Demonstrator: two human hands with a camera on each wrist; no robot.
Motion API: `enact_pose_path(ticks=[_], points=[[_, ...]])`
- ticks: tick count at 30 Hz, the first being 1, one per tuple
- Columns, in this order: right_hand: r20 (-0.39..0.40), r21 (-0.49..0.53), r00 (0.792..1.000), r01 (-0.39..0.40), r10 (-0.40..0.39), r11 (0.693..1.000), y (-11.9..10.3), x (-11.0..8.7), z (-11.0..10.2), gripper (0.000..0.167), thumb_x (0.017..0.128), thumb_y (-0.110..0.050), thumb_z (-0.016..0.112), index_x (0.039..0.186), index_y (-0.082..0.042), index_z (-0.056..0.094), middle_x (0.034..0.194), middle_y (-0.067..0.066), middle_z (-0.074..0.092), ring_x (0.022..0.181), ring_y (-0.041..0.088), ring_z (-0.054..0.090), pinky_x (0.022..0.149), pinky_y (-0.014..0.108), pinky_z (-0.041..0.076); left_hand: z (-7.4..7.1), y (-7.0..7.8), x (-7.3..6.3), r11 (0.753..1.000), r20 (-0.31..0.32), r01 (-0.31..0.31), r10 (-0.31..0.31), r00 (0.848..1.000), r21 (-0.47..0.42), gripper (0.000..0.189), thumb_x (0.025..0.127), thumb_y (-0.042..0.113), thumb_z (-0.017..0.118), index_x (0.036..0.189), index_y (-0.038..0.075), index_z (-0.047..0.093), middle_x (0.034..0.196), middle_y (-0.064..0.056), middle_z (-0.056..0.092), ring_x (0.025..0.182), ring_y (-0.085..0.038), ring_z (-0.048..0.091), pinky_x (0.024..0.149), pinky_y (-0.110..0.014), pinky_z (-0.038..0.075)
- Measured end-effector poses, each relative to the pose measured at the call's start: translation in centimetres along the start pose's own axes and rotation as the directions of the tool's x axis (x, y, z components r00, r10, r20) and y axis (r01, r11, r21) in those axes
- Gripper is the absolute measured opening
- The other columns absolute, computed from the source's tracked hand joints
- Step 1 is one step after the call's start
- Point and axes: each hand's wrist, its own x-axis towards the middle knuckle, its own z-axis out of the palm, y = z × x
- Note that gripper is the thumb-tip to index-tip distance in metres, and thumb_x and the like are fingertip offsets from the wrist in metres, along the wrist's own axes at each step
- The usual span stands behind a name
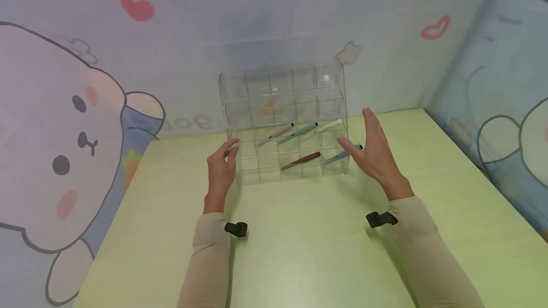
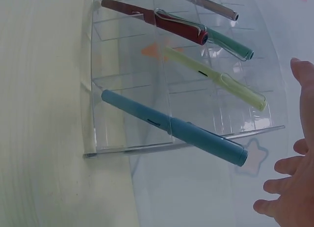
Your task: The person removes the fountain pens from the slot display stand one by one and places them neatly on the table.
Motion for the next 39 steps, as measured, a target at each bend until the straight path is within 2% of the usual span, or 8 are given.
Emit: enact_pose_path(ticks=[9, 13, 17, 22, 28, 31, 35, 39], points=[[-0.076, -0.002, 0.987, 0.14, -0.139, 0.99, -0.4, 0.9, 0.8, 0.089, 0.092, -0.036, 0.073, 0.158, -0.002, 0.023, 0.164, 0.014, 0.019, 0.152, 0.033, 0.011, 0.118, 0.059, 0.015, 0.0, 0.2, 0.1, 1.0, -0.01, 0.0, 0.0, 1.0, 0.003, 0.02, 0.1, 0.009, 0.063, 0.118, 0.009, 0.072, 0.119, -0.016, 0.07, 0.106, -0.032, 0.069, 0.084, -0.045, 0.055], [-0.142, -0.014, 0.968, 0.207, -0.207, 0.978, -0.6, 1.2, 1.4, 0.083, 0.089, -0.024, 0.078, 0.153, 0.004, 0.032, 0.159, 0.02, 0.029, 0.148, 0.039, 0.02, 0.117, 0.059, 0.019, -0.1, 0.2, 0.1, 1.0, -0.017, 0.006, -0.006, 1.0, 0.013, 0.018, 0.1, 0.009, 0.063, 0.116, 0.008, 0.073, 0.119, -0.015, 0.07, 0.105, -0.032, 0.07, 0.073, -0.042, 0.055], [-0.17, -0.016, 0.961, 0.22, -0.22, 0.975, -1.0, 1.4, 1.8, 0.08, 0.089, -0.019, 0.079, 0.151, 0.004, 0.036, 0.156, 0.022, 0.035, 0.145, 0.04, 0.026, 0.115, 0.06, 0.022, -0.1, 0.2, 0.1, 1.0, -0.021, -0.002, 0.003, 1.0, 0.029, 0.018, 0.1, 0.009, 0.063, 0.114, 0.008, 0.073, 0.115, -0.016, 0.072, 0.103, -0.032, 0.071, 0.063, -0.036, 0.051], [-0.178, -0.031, 0.957, 0.226, -0.228, 0.974, -1.5, 1.6, 2.2, 0.074, 0.091, -0.014, 0.077, 0.15, 0.005, 0.037, 0.153, 0.023, 0.038, 0.142, 0.041, 0.031, 0.114, 0.058, 0.027, 0.0, 0.1, 0.2, 1.0, -0.029, -0.007, 0.008, 1.0, 0.031, 0.017, 0.099, 0.01, 0.064, 0.114, 0.008, 0.073, 0.114, -0.015, 0.072, 0.102, -0.031, 0.071, 0.061, -0.034, 0.05], [-0.158, -0.043, 0.963, 0.216, -0.221, 0.975, -1.7, 1.9, 2.4, 0.067, 0.092, -0.008, 0.073, 0.149, 0.005, 0.039, 0.147, 0.026, 0.045, 0.136, 0.042, 0.038, 0.109, 0.057, 0.034, -0.1, 0.3, 0.3, 1.0, -0.021, 0.014, -0.014, 1.0, 0.012, 0.019, 0.1, 0.012, 0.064, 0.116, 0.008, 0.073, 0.119, -0.013, 0.071, 0.106, -0.032, 0.069, 0.081, -0.043, 0.055], [-0.112, -0.047, 0.975, 0.187, -0.191, 0.981, -1.8, 2.0, 2.6, 0.063, 0.095, -0.006, 0.069, 0.149, 0.005, 0.039, 0.144, 0.026, 0.047, 0.133, 0.042, 0.04, 0.106, 0.058, 0.037, -0.2, 0.3, 0.2, 1.0, -0.016, 0.012, -0.012, 1.0, 0.007, 0.02, 0.1, 0.013, 0.063, 0.117, 0.007, 0.073, 0.121, -0.013, 0.07, 0.107, -0.033, 0.069, 0.09, -0.048, 0.054], [-0.036, -0.053, 0.986, 0.161, -0.163, 0.986, -1.9, 2.0, 2.8, 0.057, 0.099, -0.005, 0.063, 0.15, 0.003, 0.038, 0.145, 0.025, 0.046, 0.132, 0.042, 0.04, 0.105, 0.058, 0.038, -0.2, 0.1, 0.2, 1.0, -0.015, 0.025, -0.025, 1.0, 0.0, 0.02, 0.1, 0.013, 0.064, 0.117, 0.009, 0.073, 0.122, -0.012, 0.07, 0.107, -0.031, 0.069, 0.092, -0.048, 0.054], [-0.045, -0.086, 0.977, 0.204, -0.208, 0.975, -1.9, 2.1, 3.2, 0.05, 0.099, 0.0, 0.06, 0.146, 0.005, 0.043, 0.146, 0.024, 0.047, 0.13, 0.043, 0.043, 0.106, 0.056, 0.038, -0.2, -0.1, 0.2, 0.999, -0.008, 0.038, -0.038, 0.999, -0.011, 0.021, 0.1, 0.014, 0.063, 0.118, 0.009, 0.073, 0.124, -0.011, 0.069, 0.107, -0.03, 0.069, 0.091, -0.047, 0.054]])
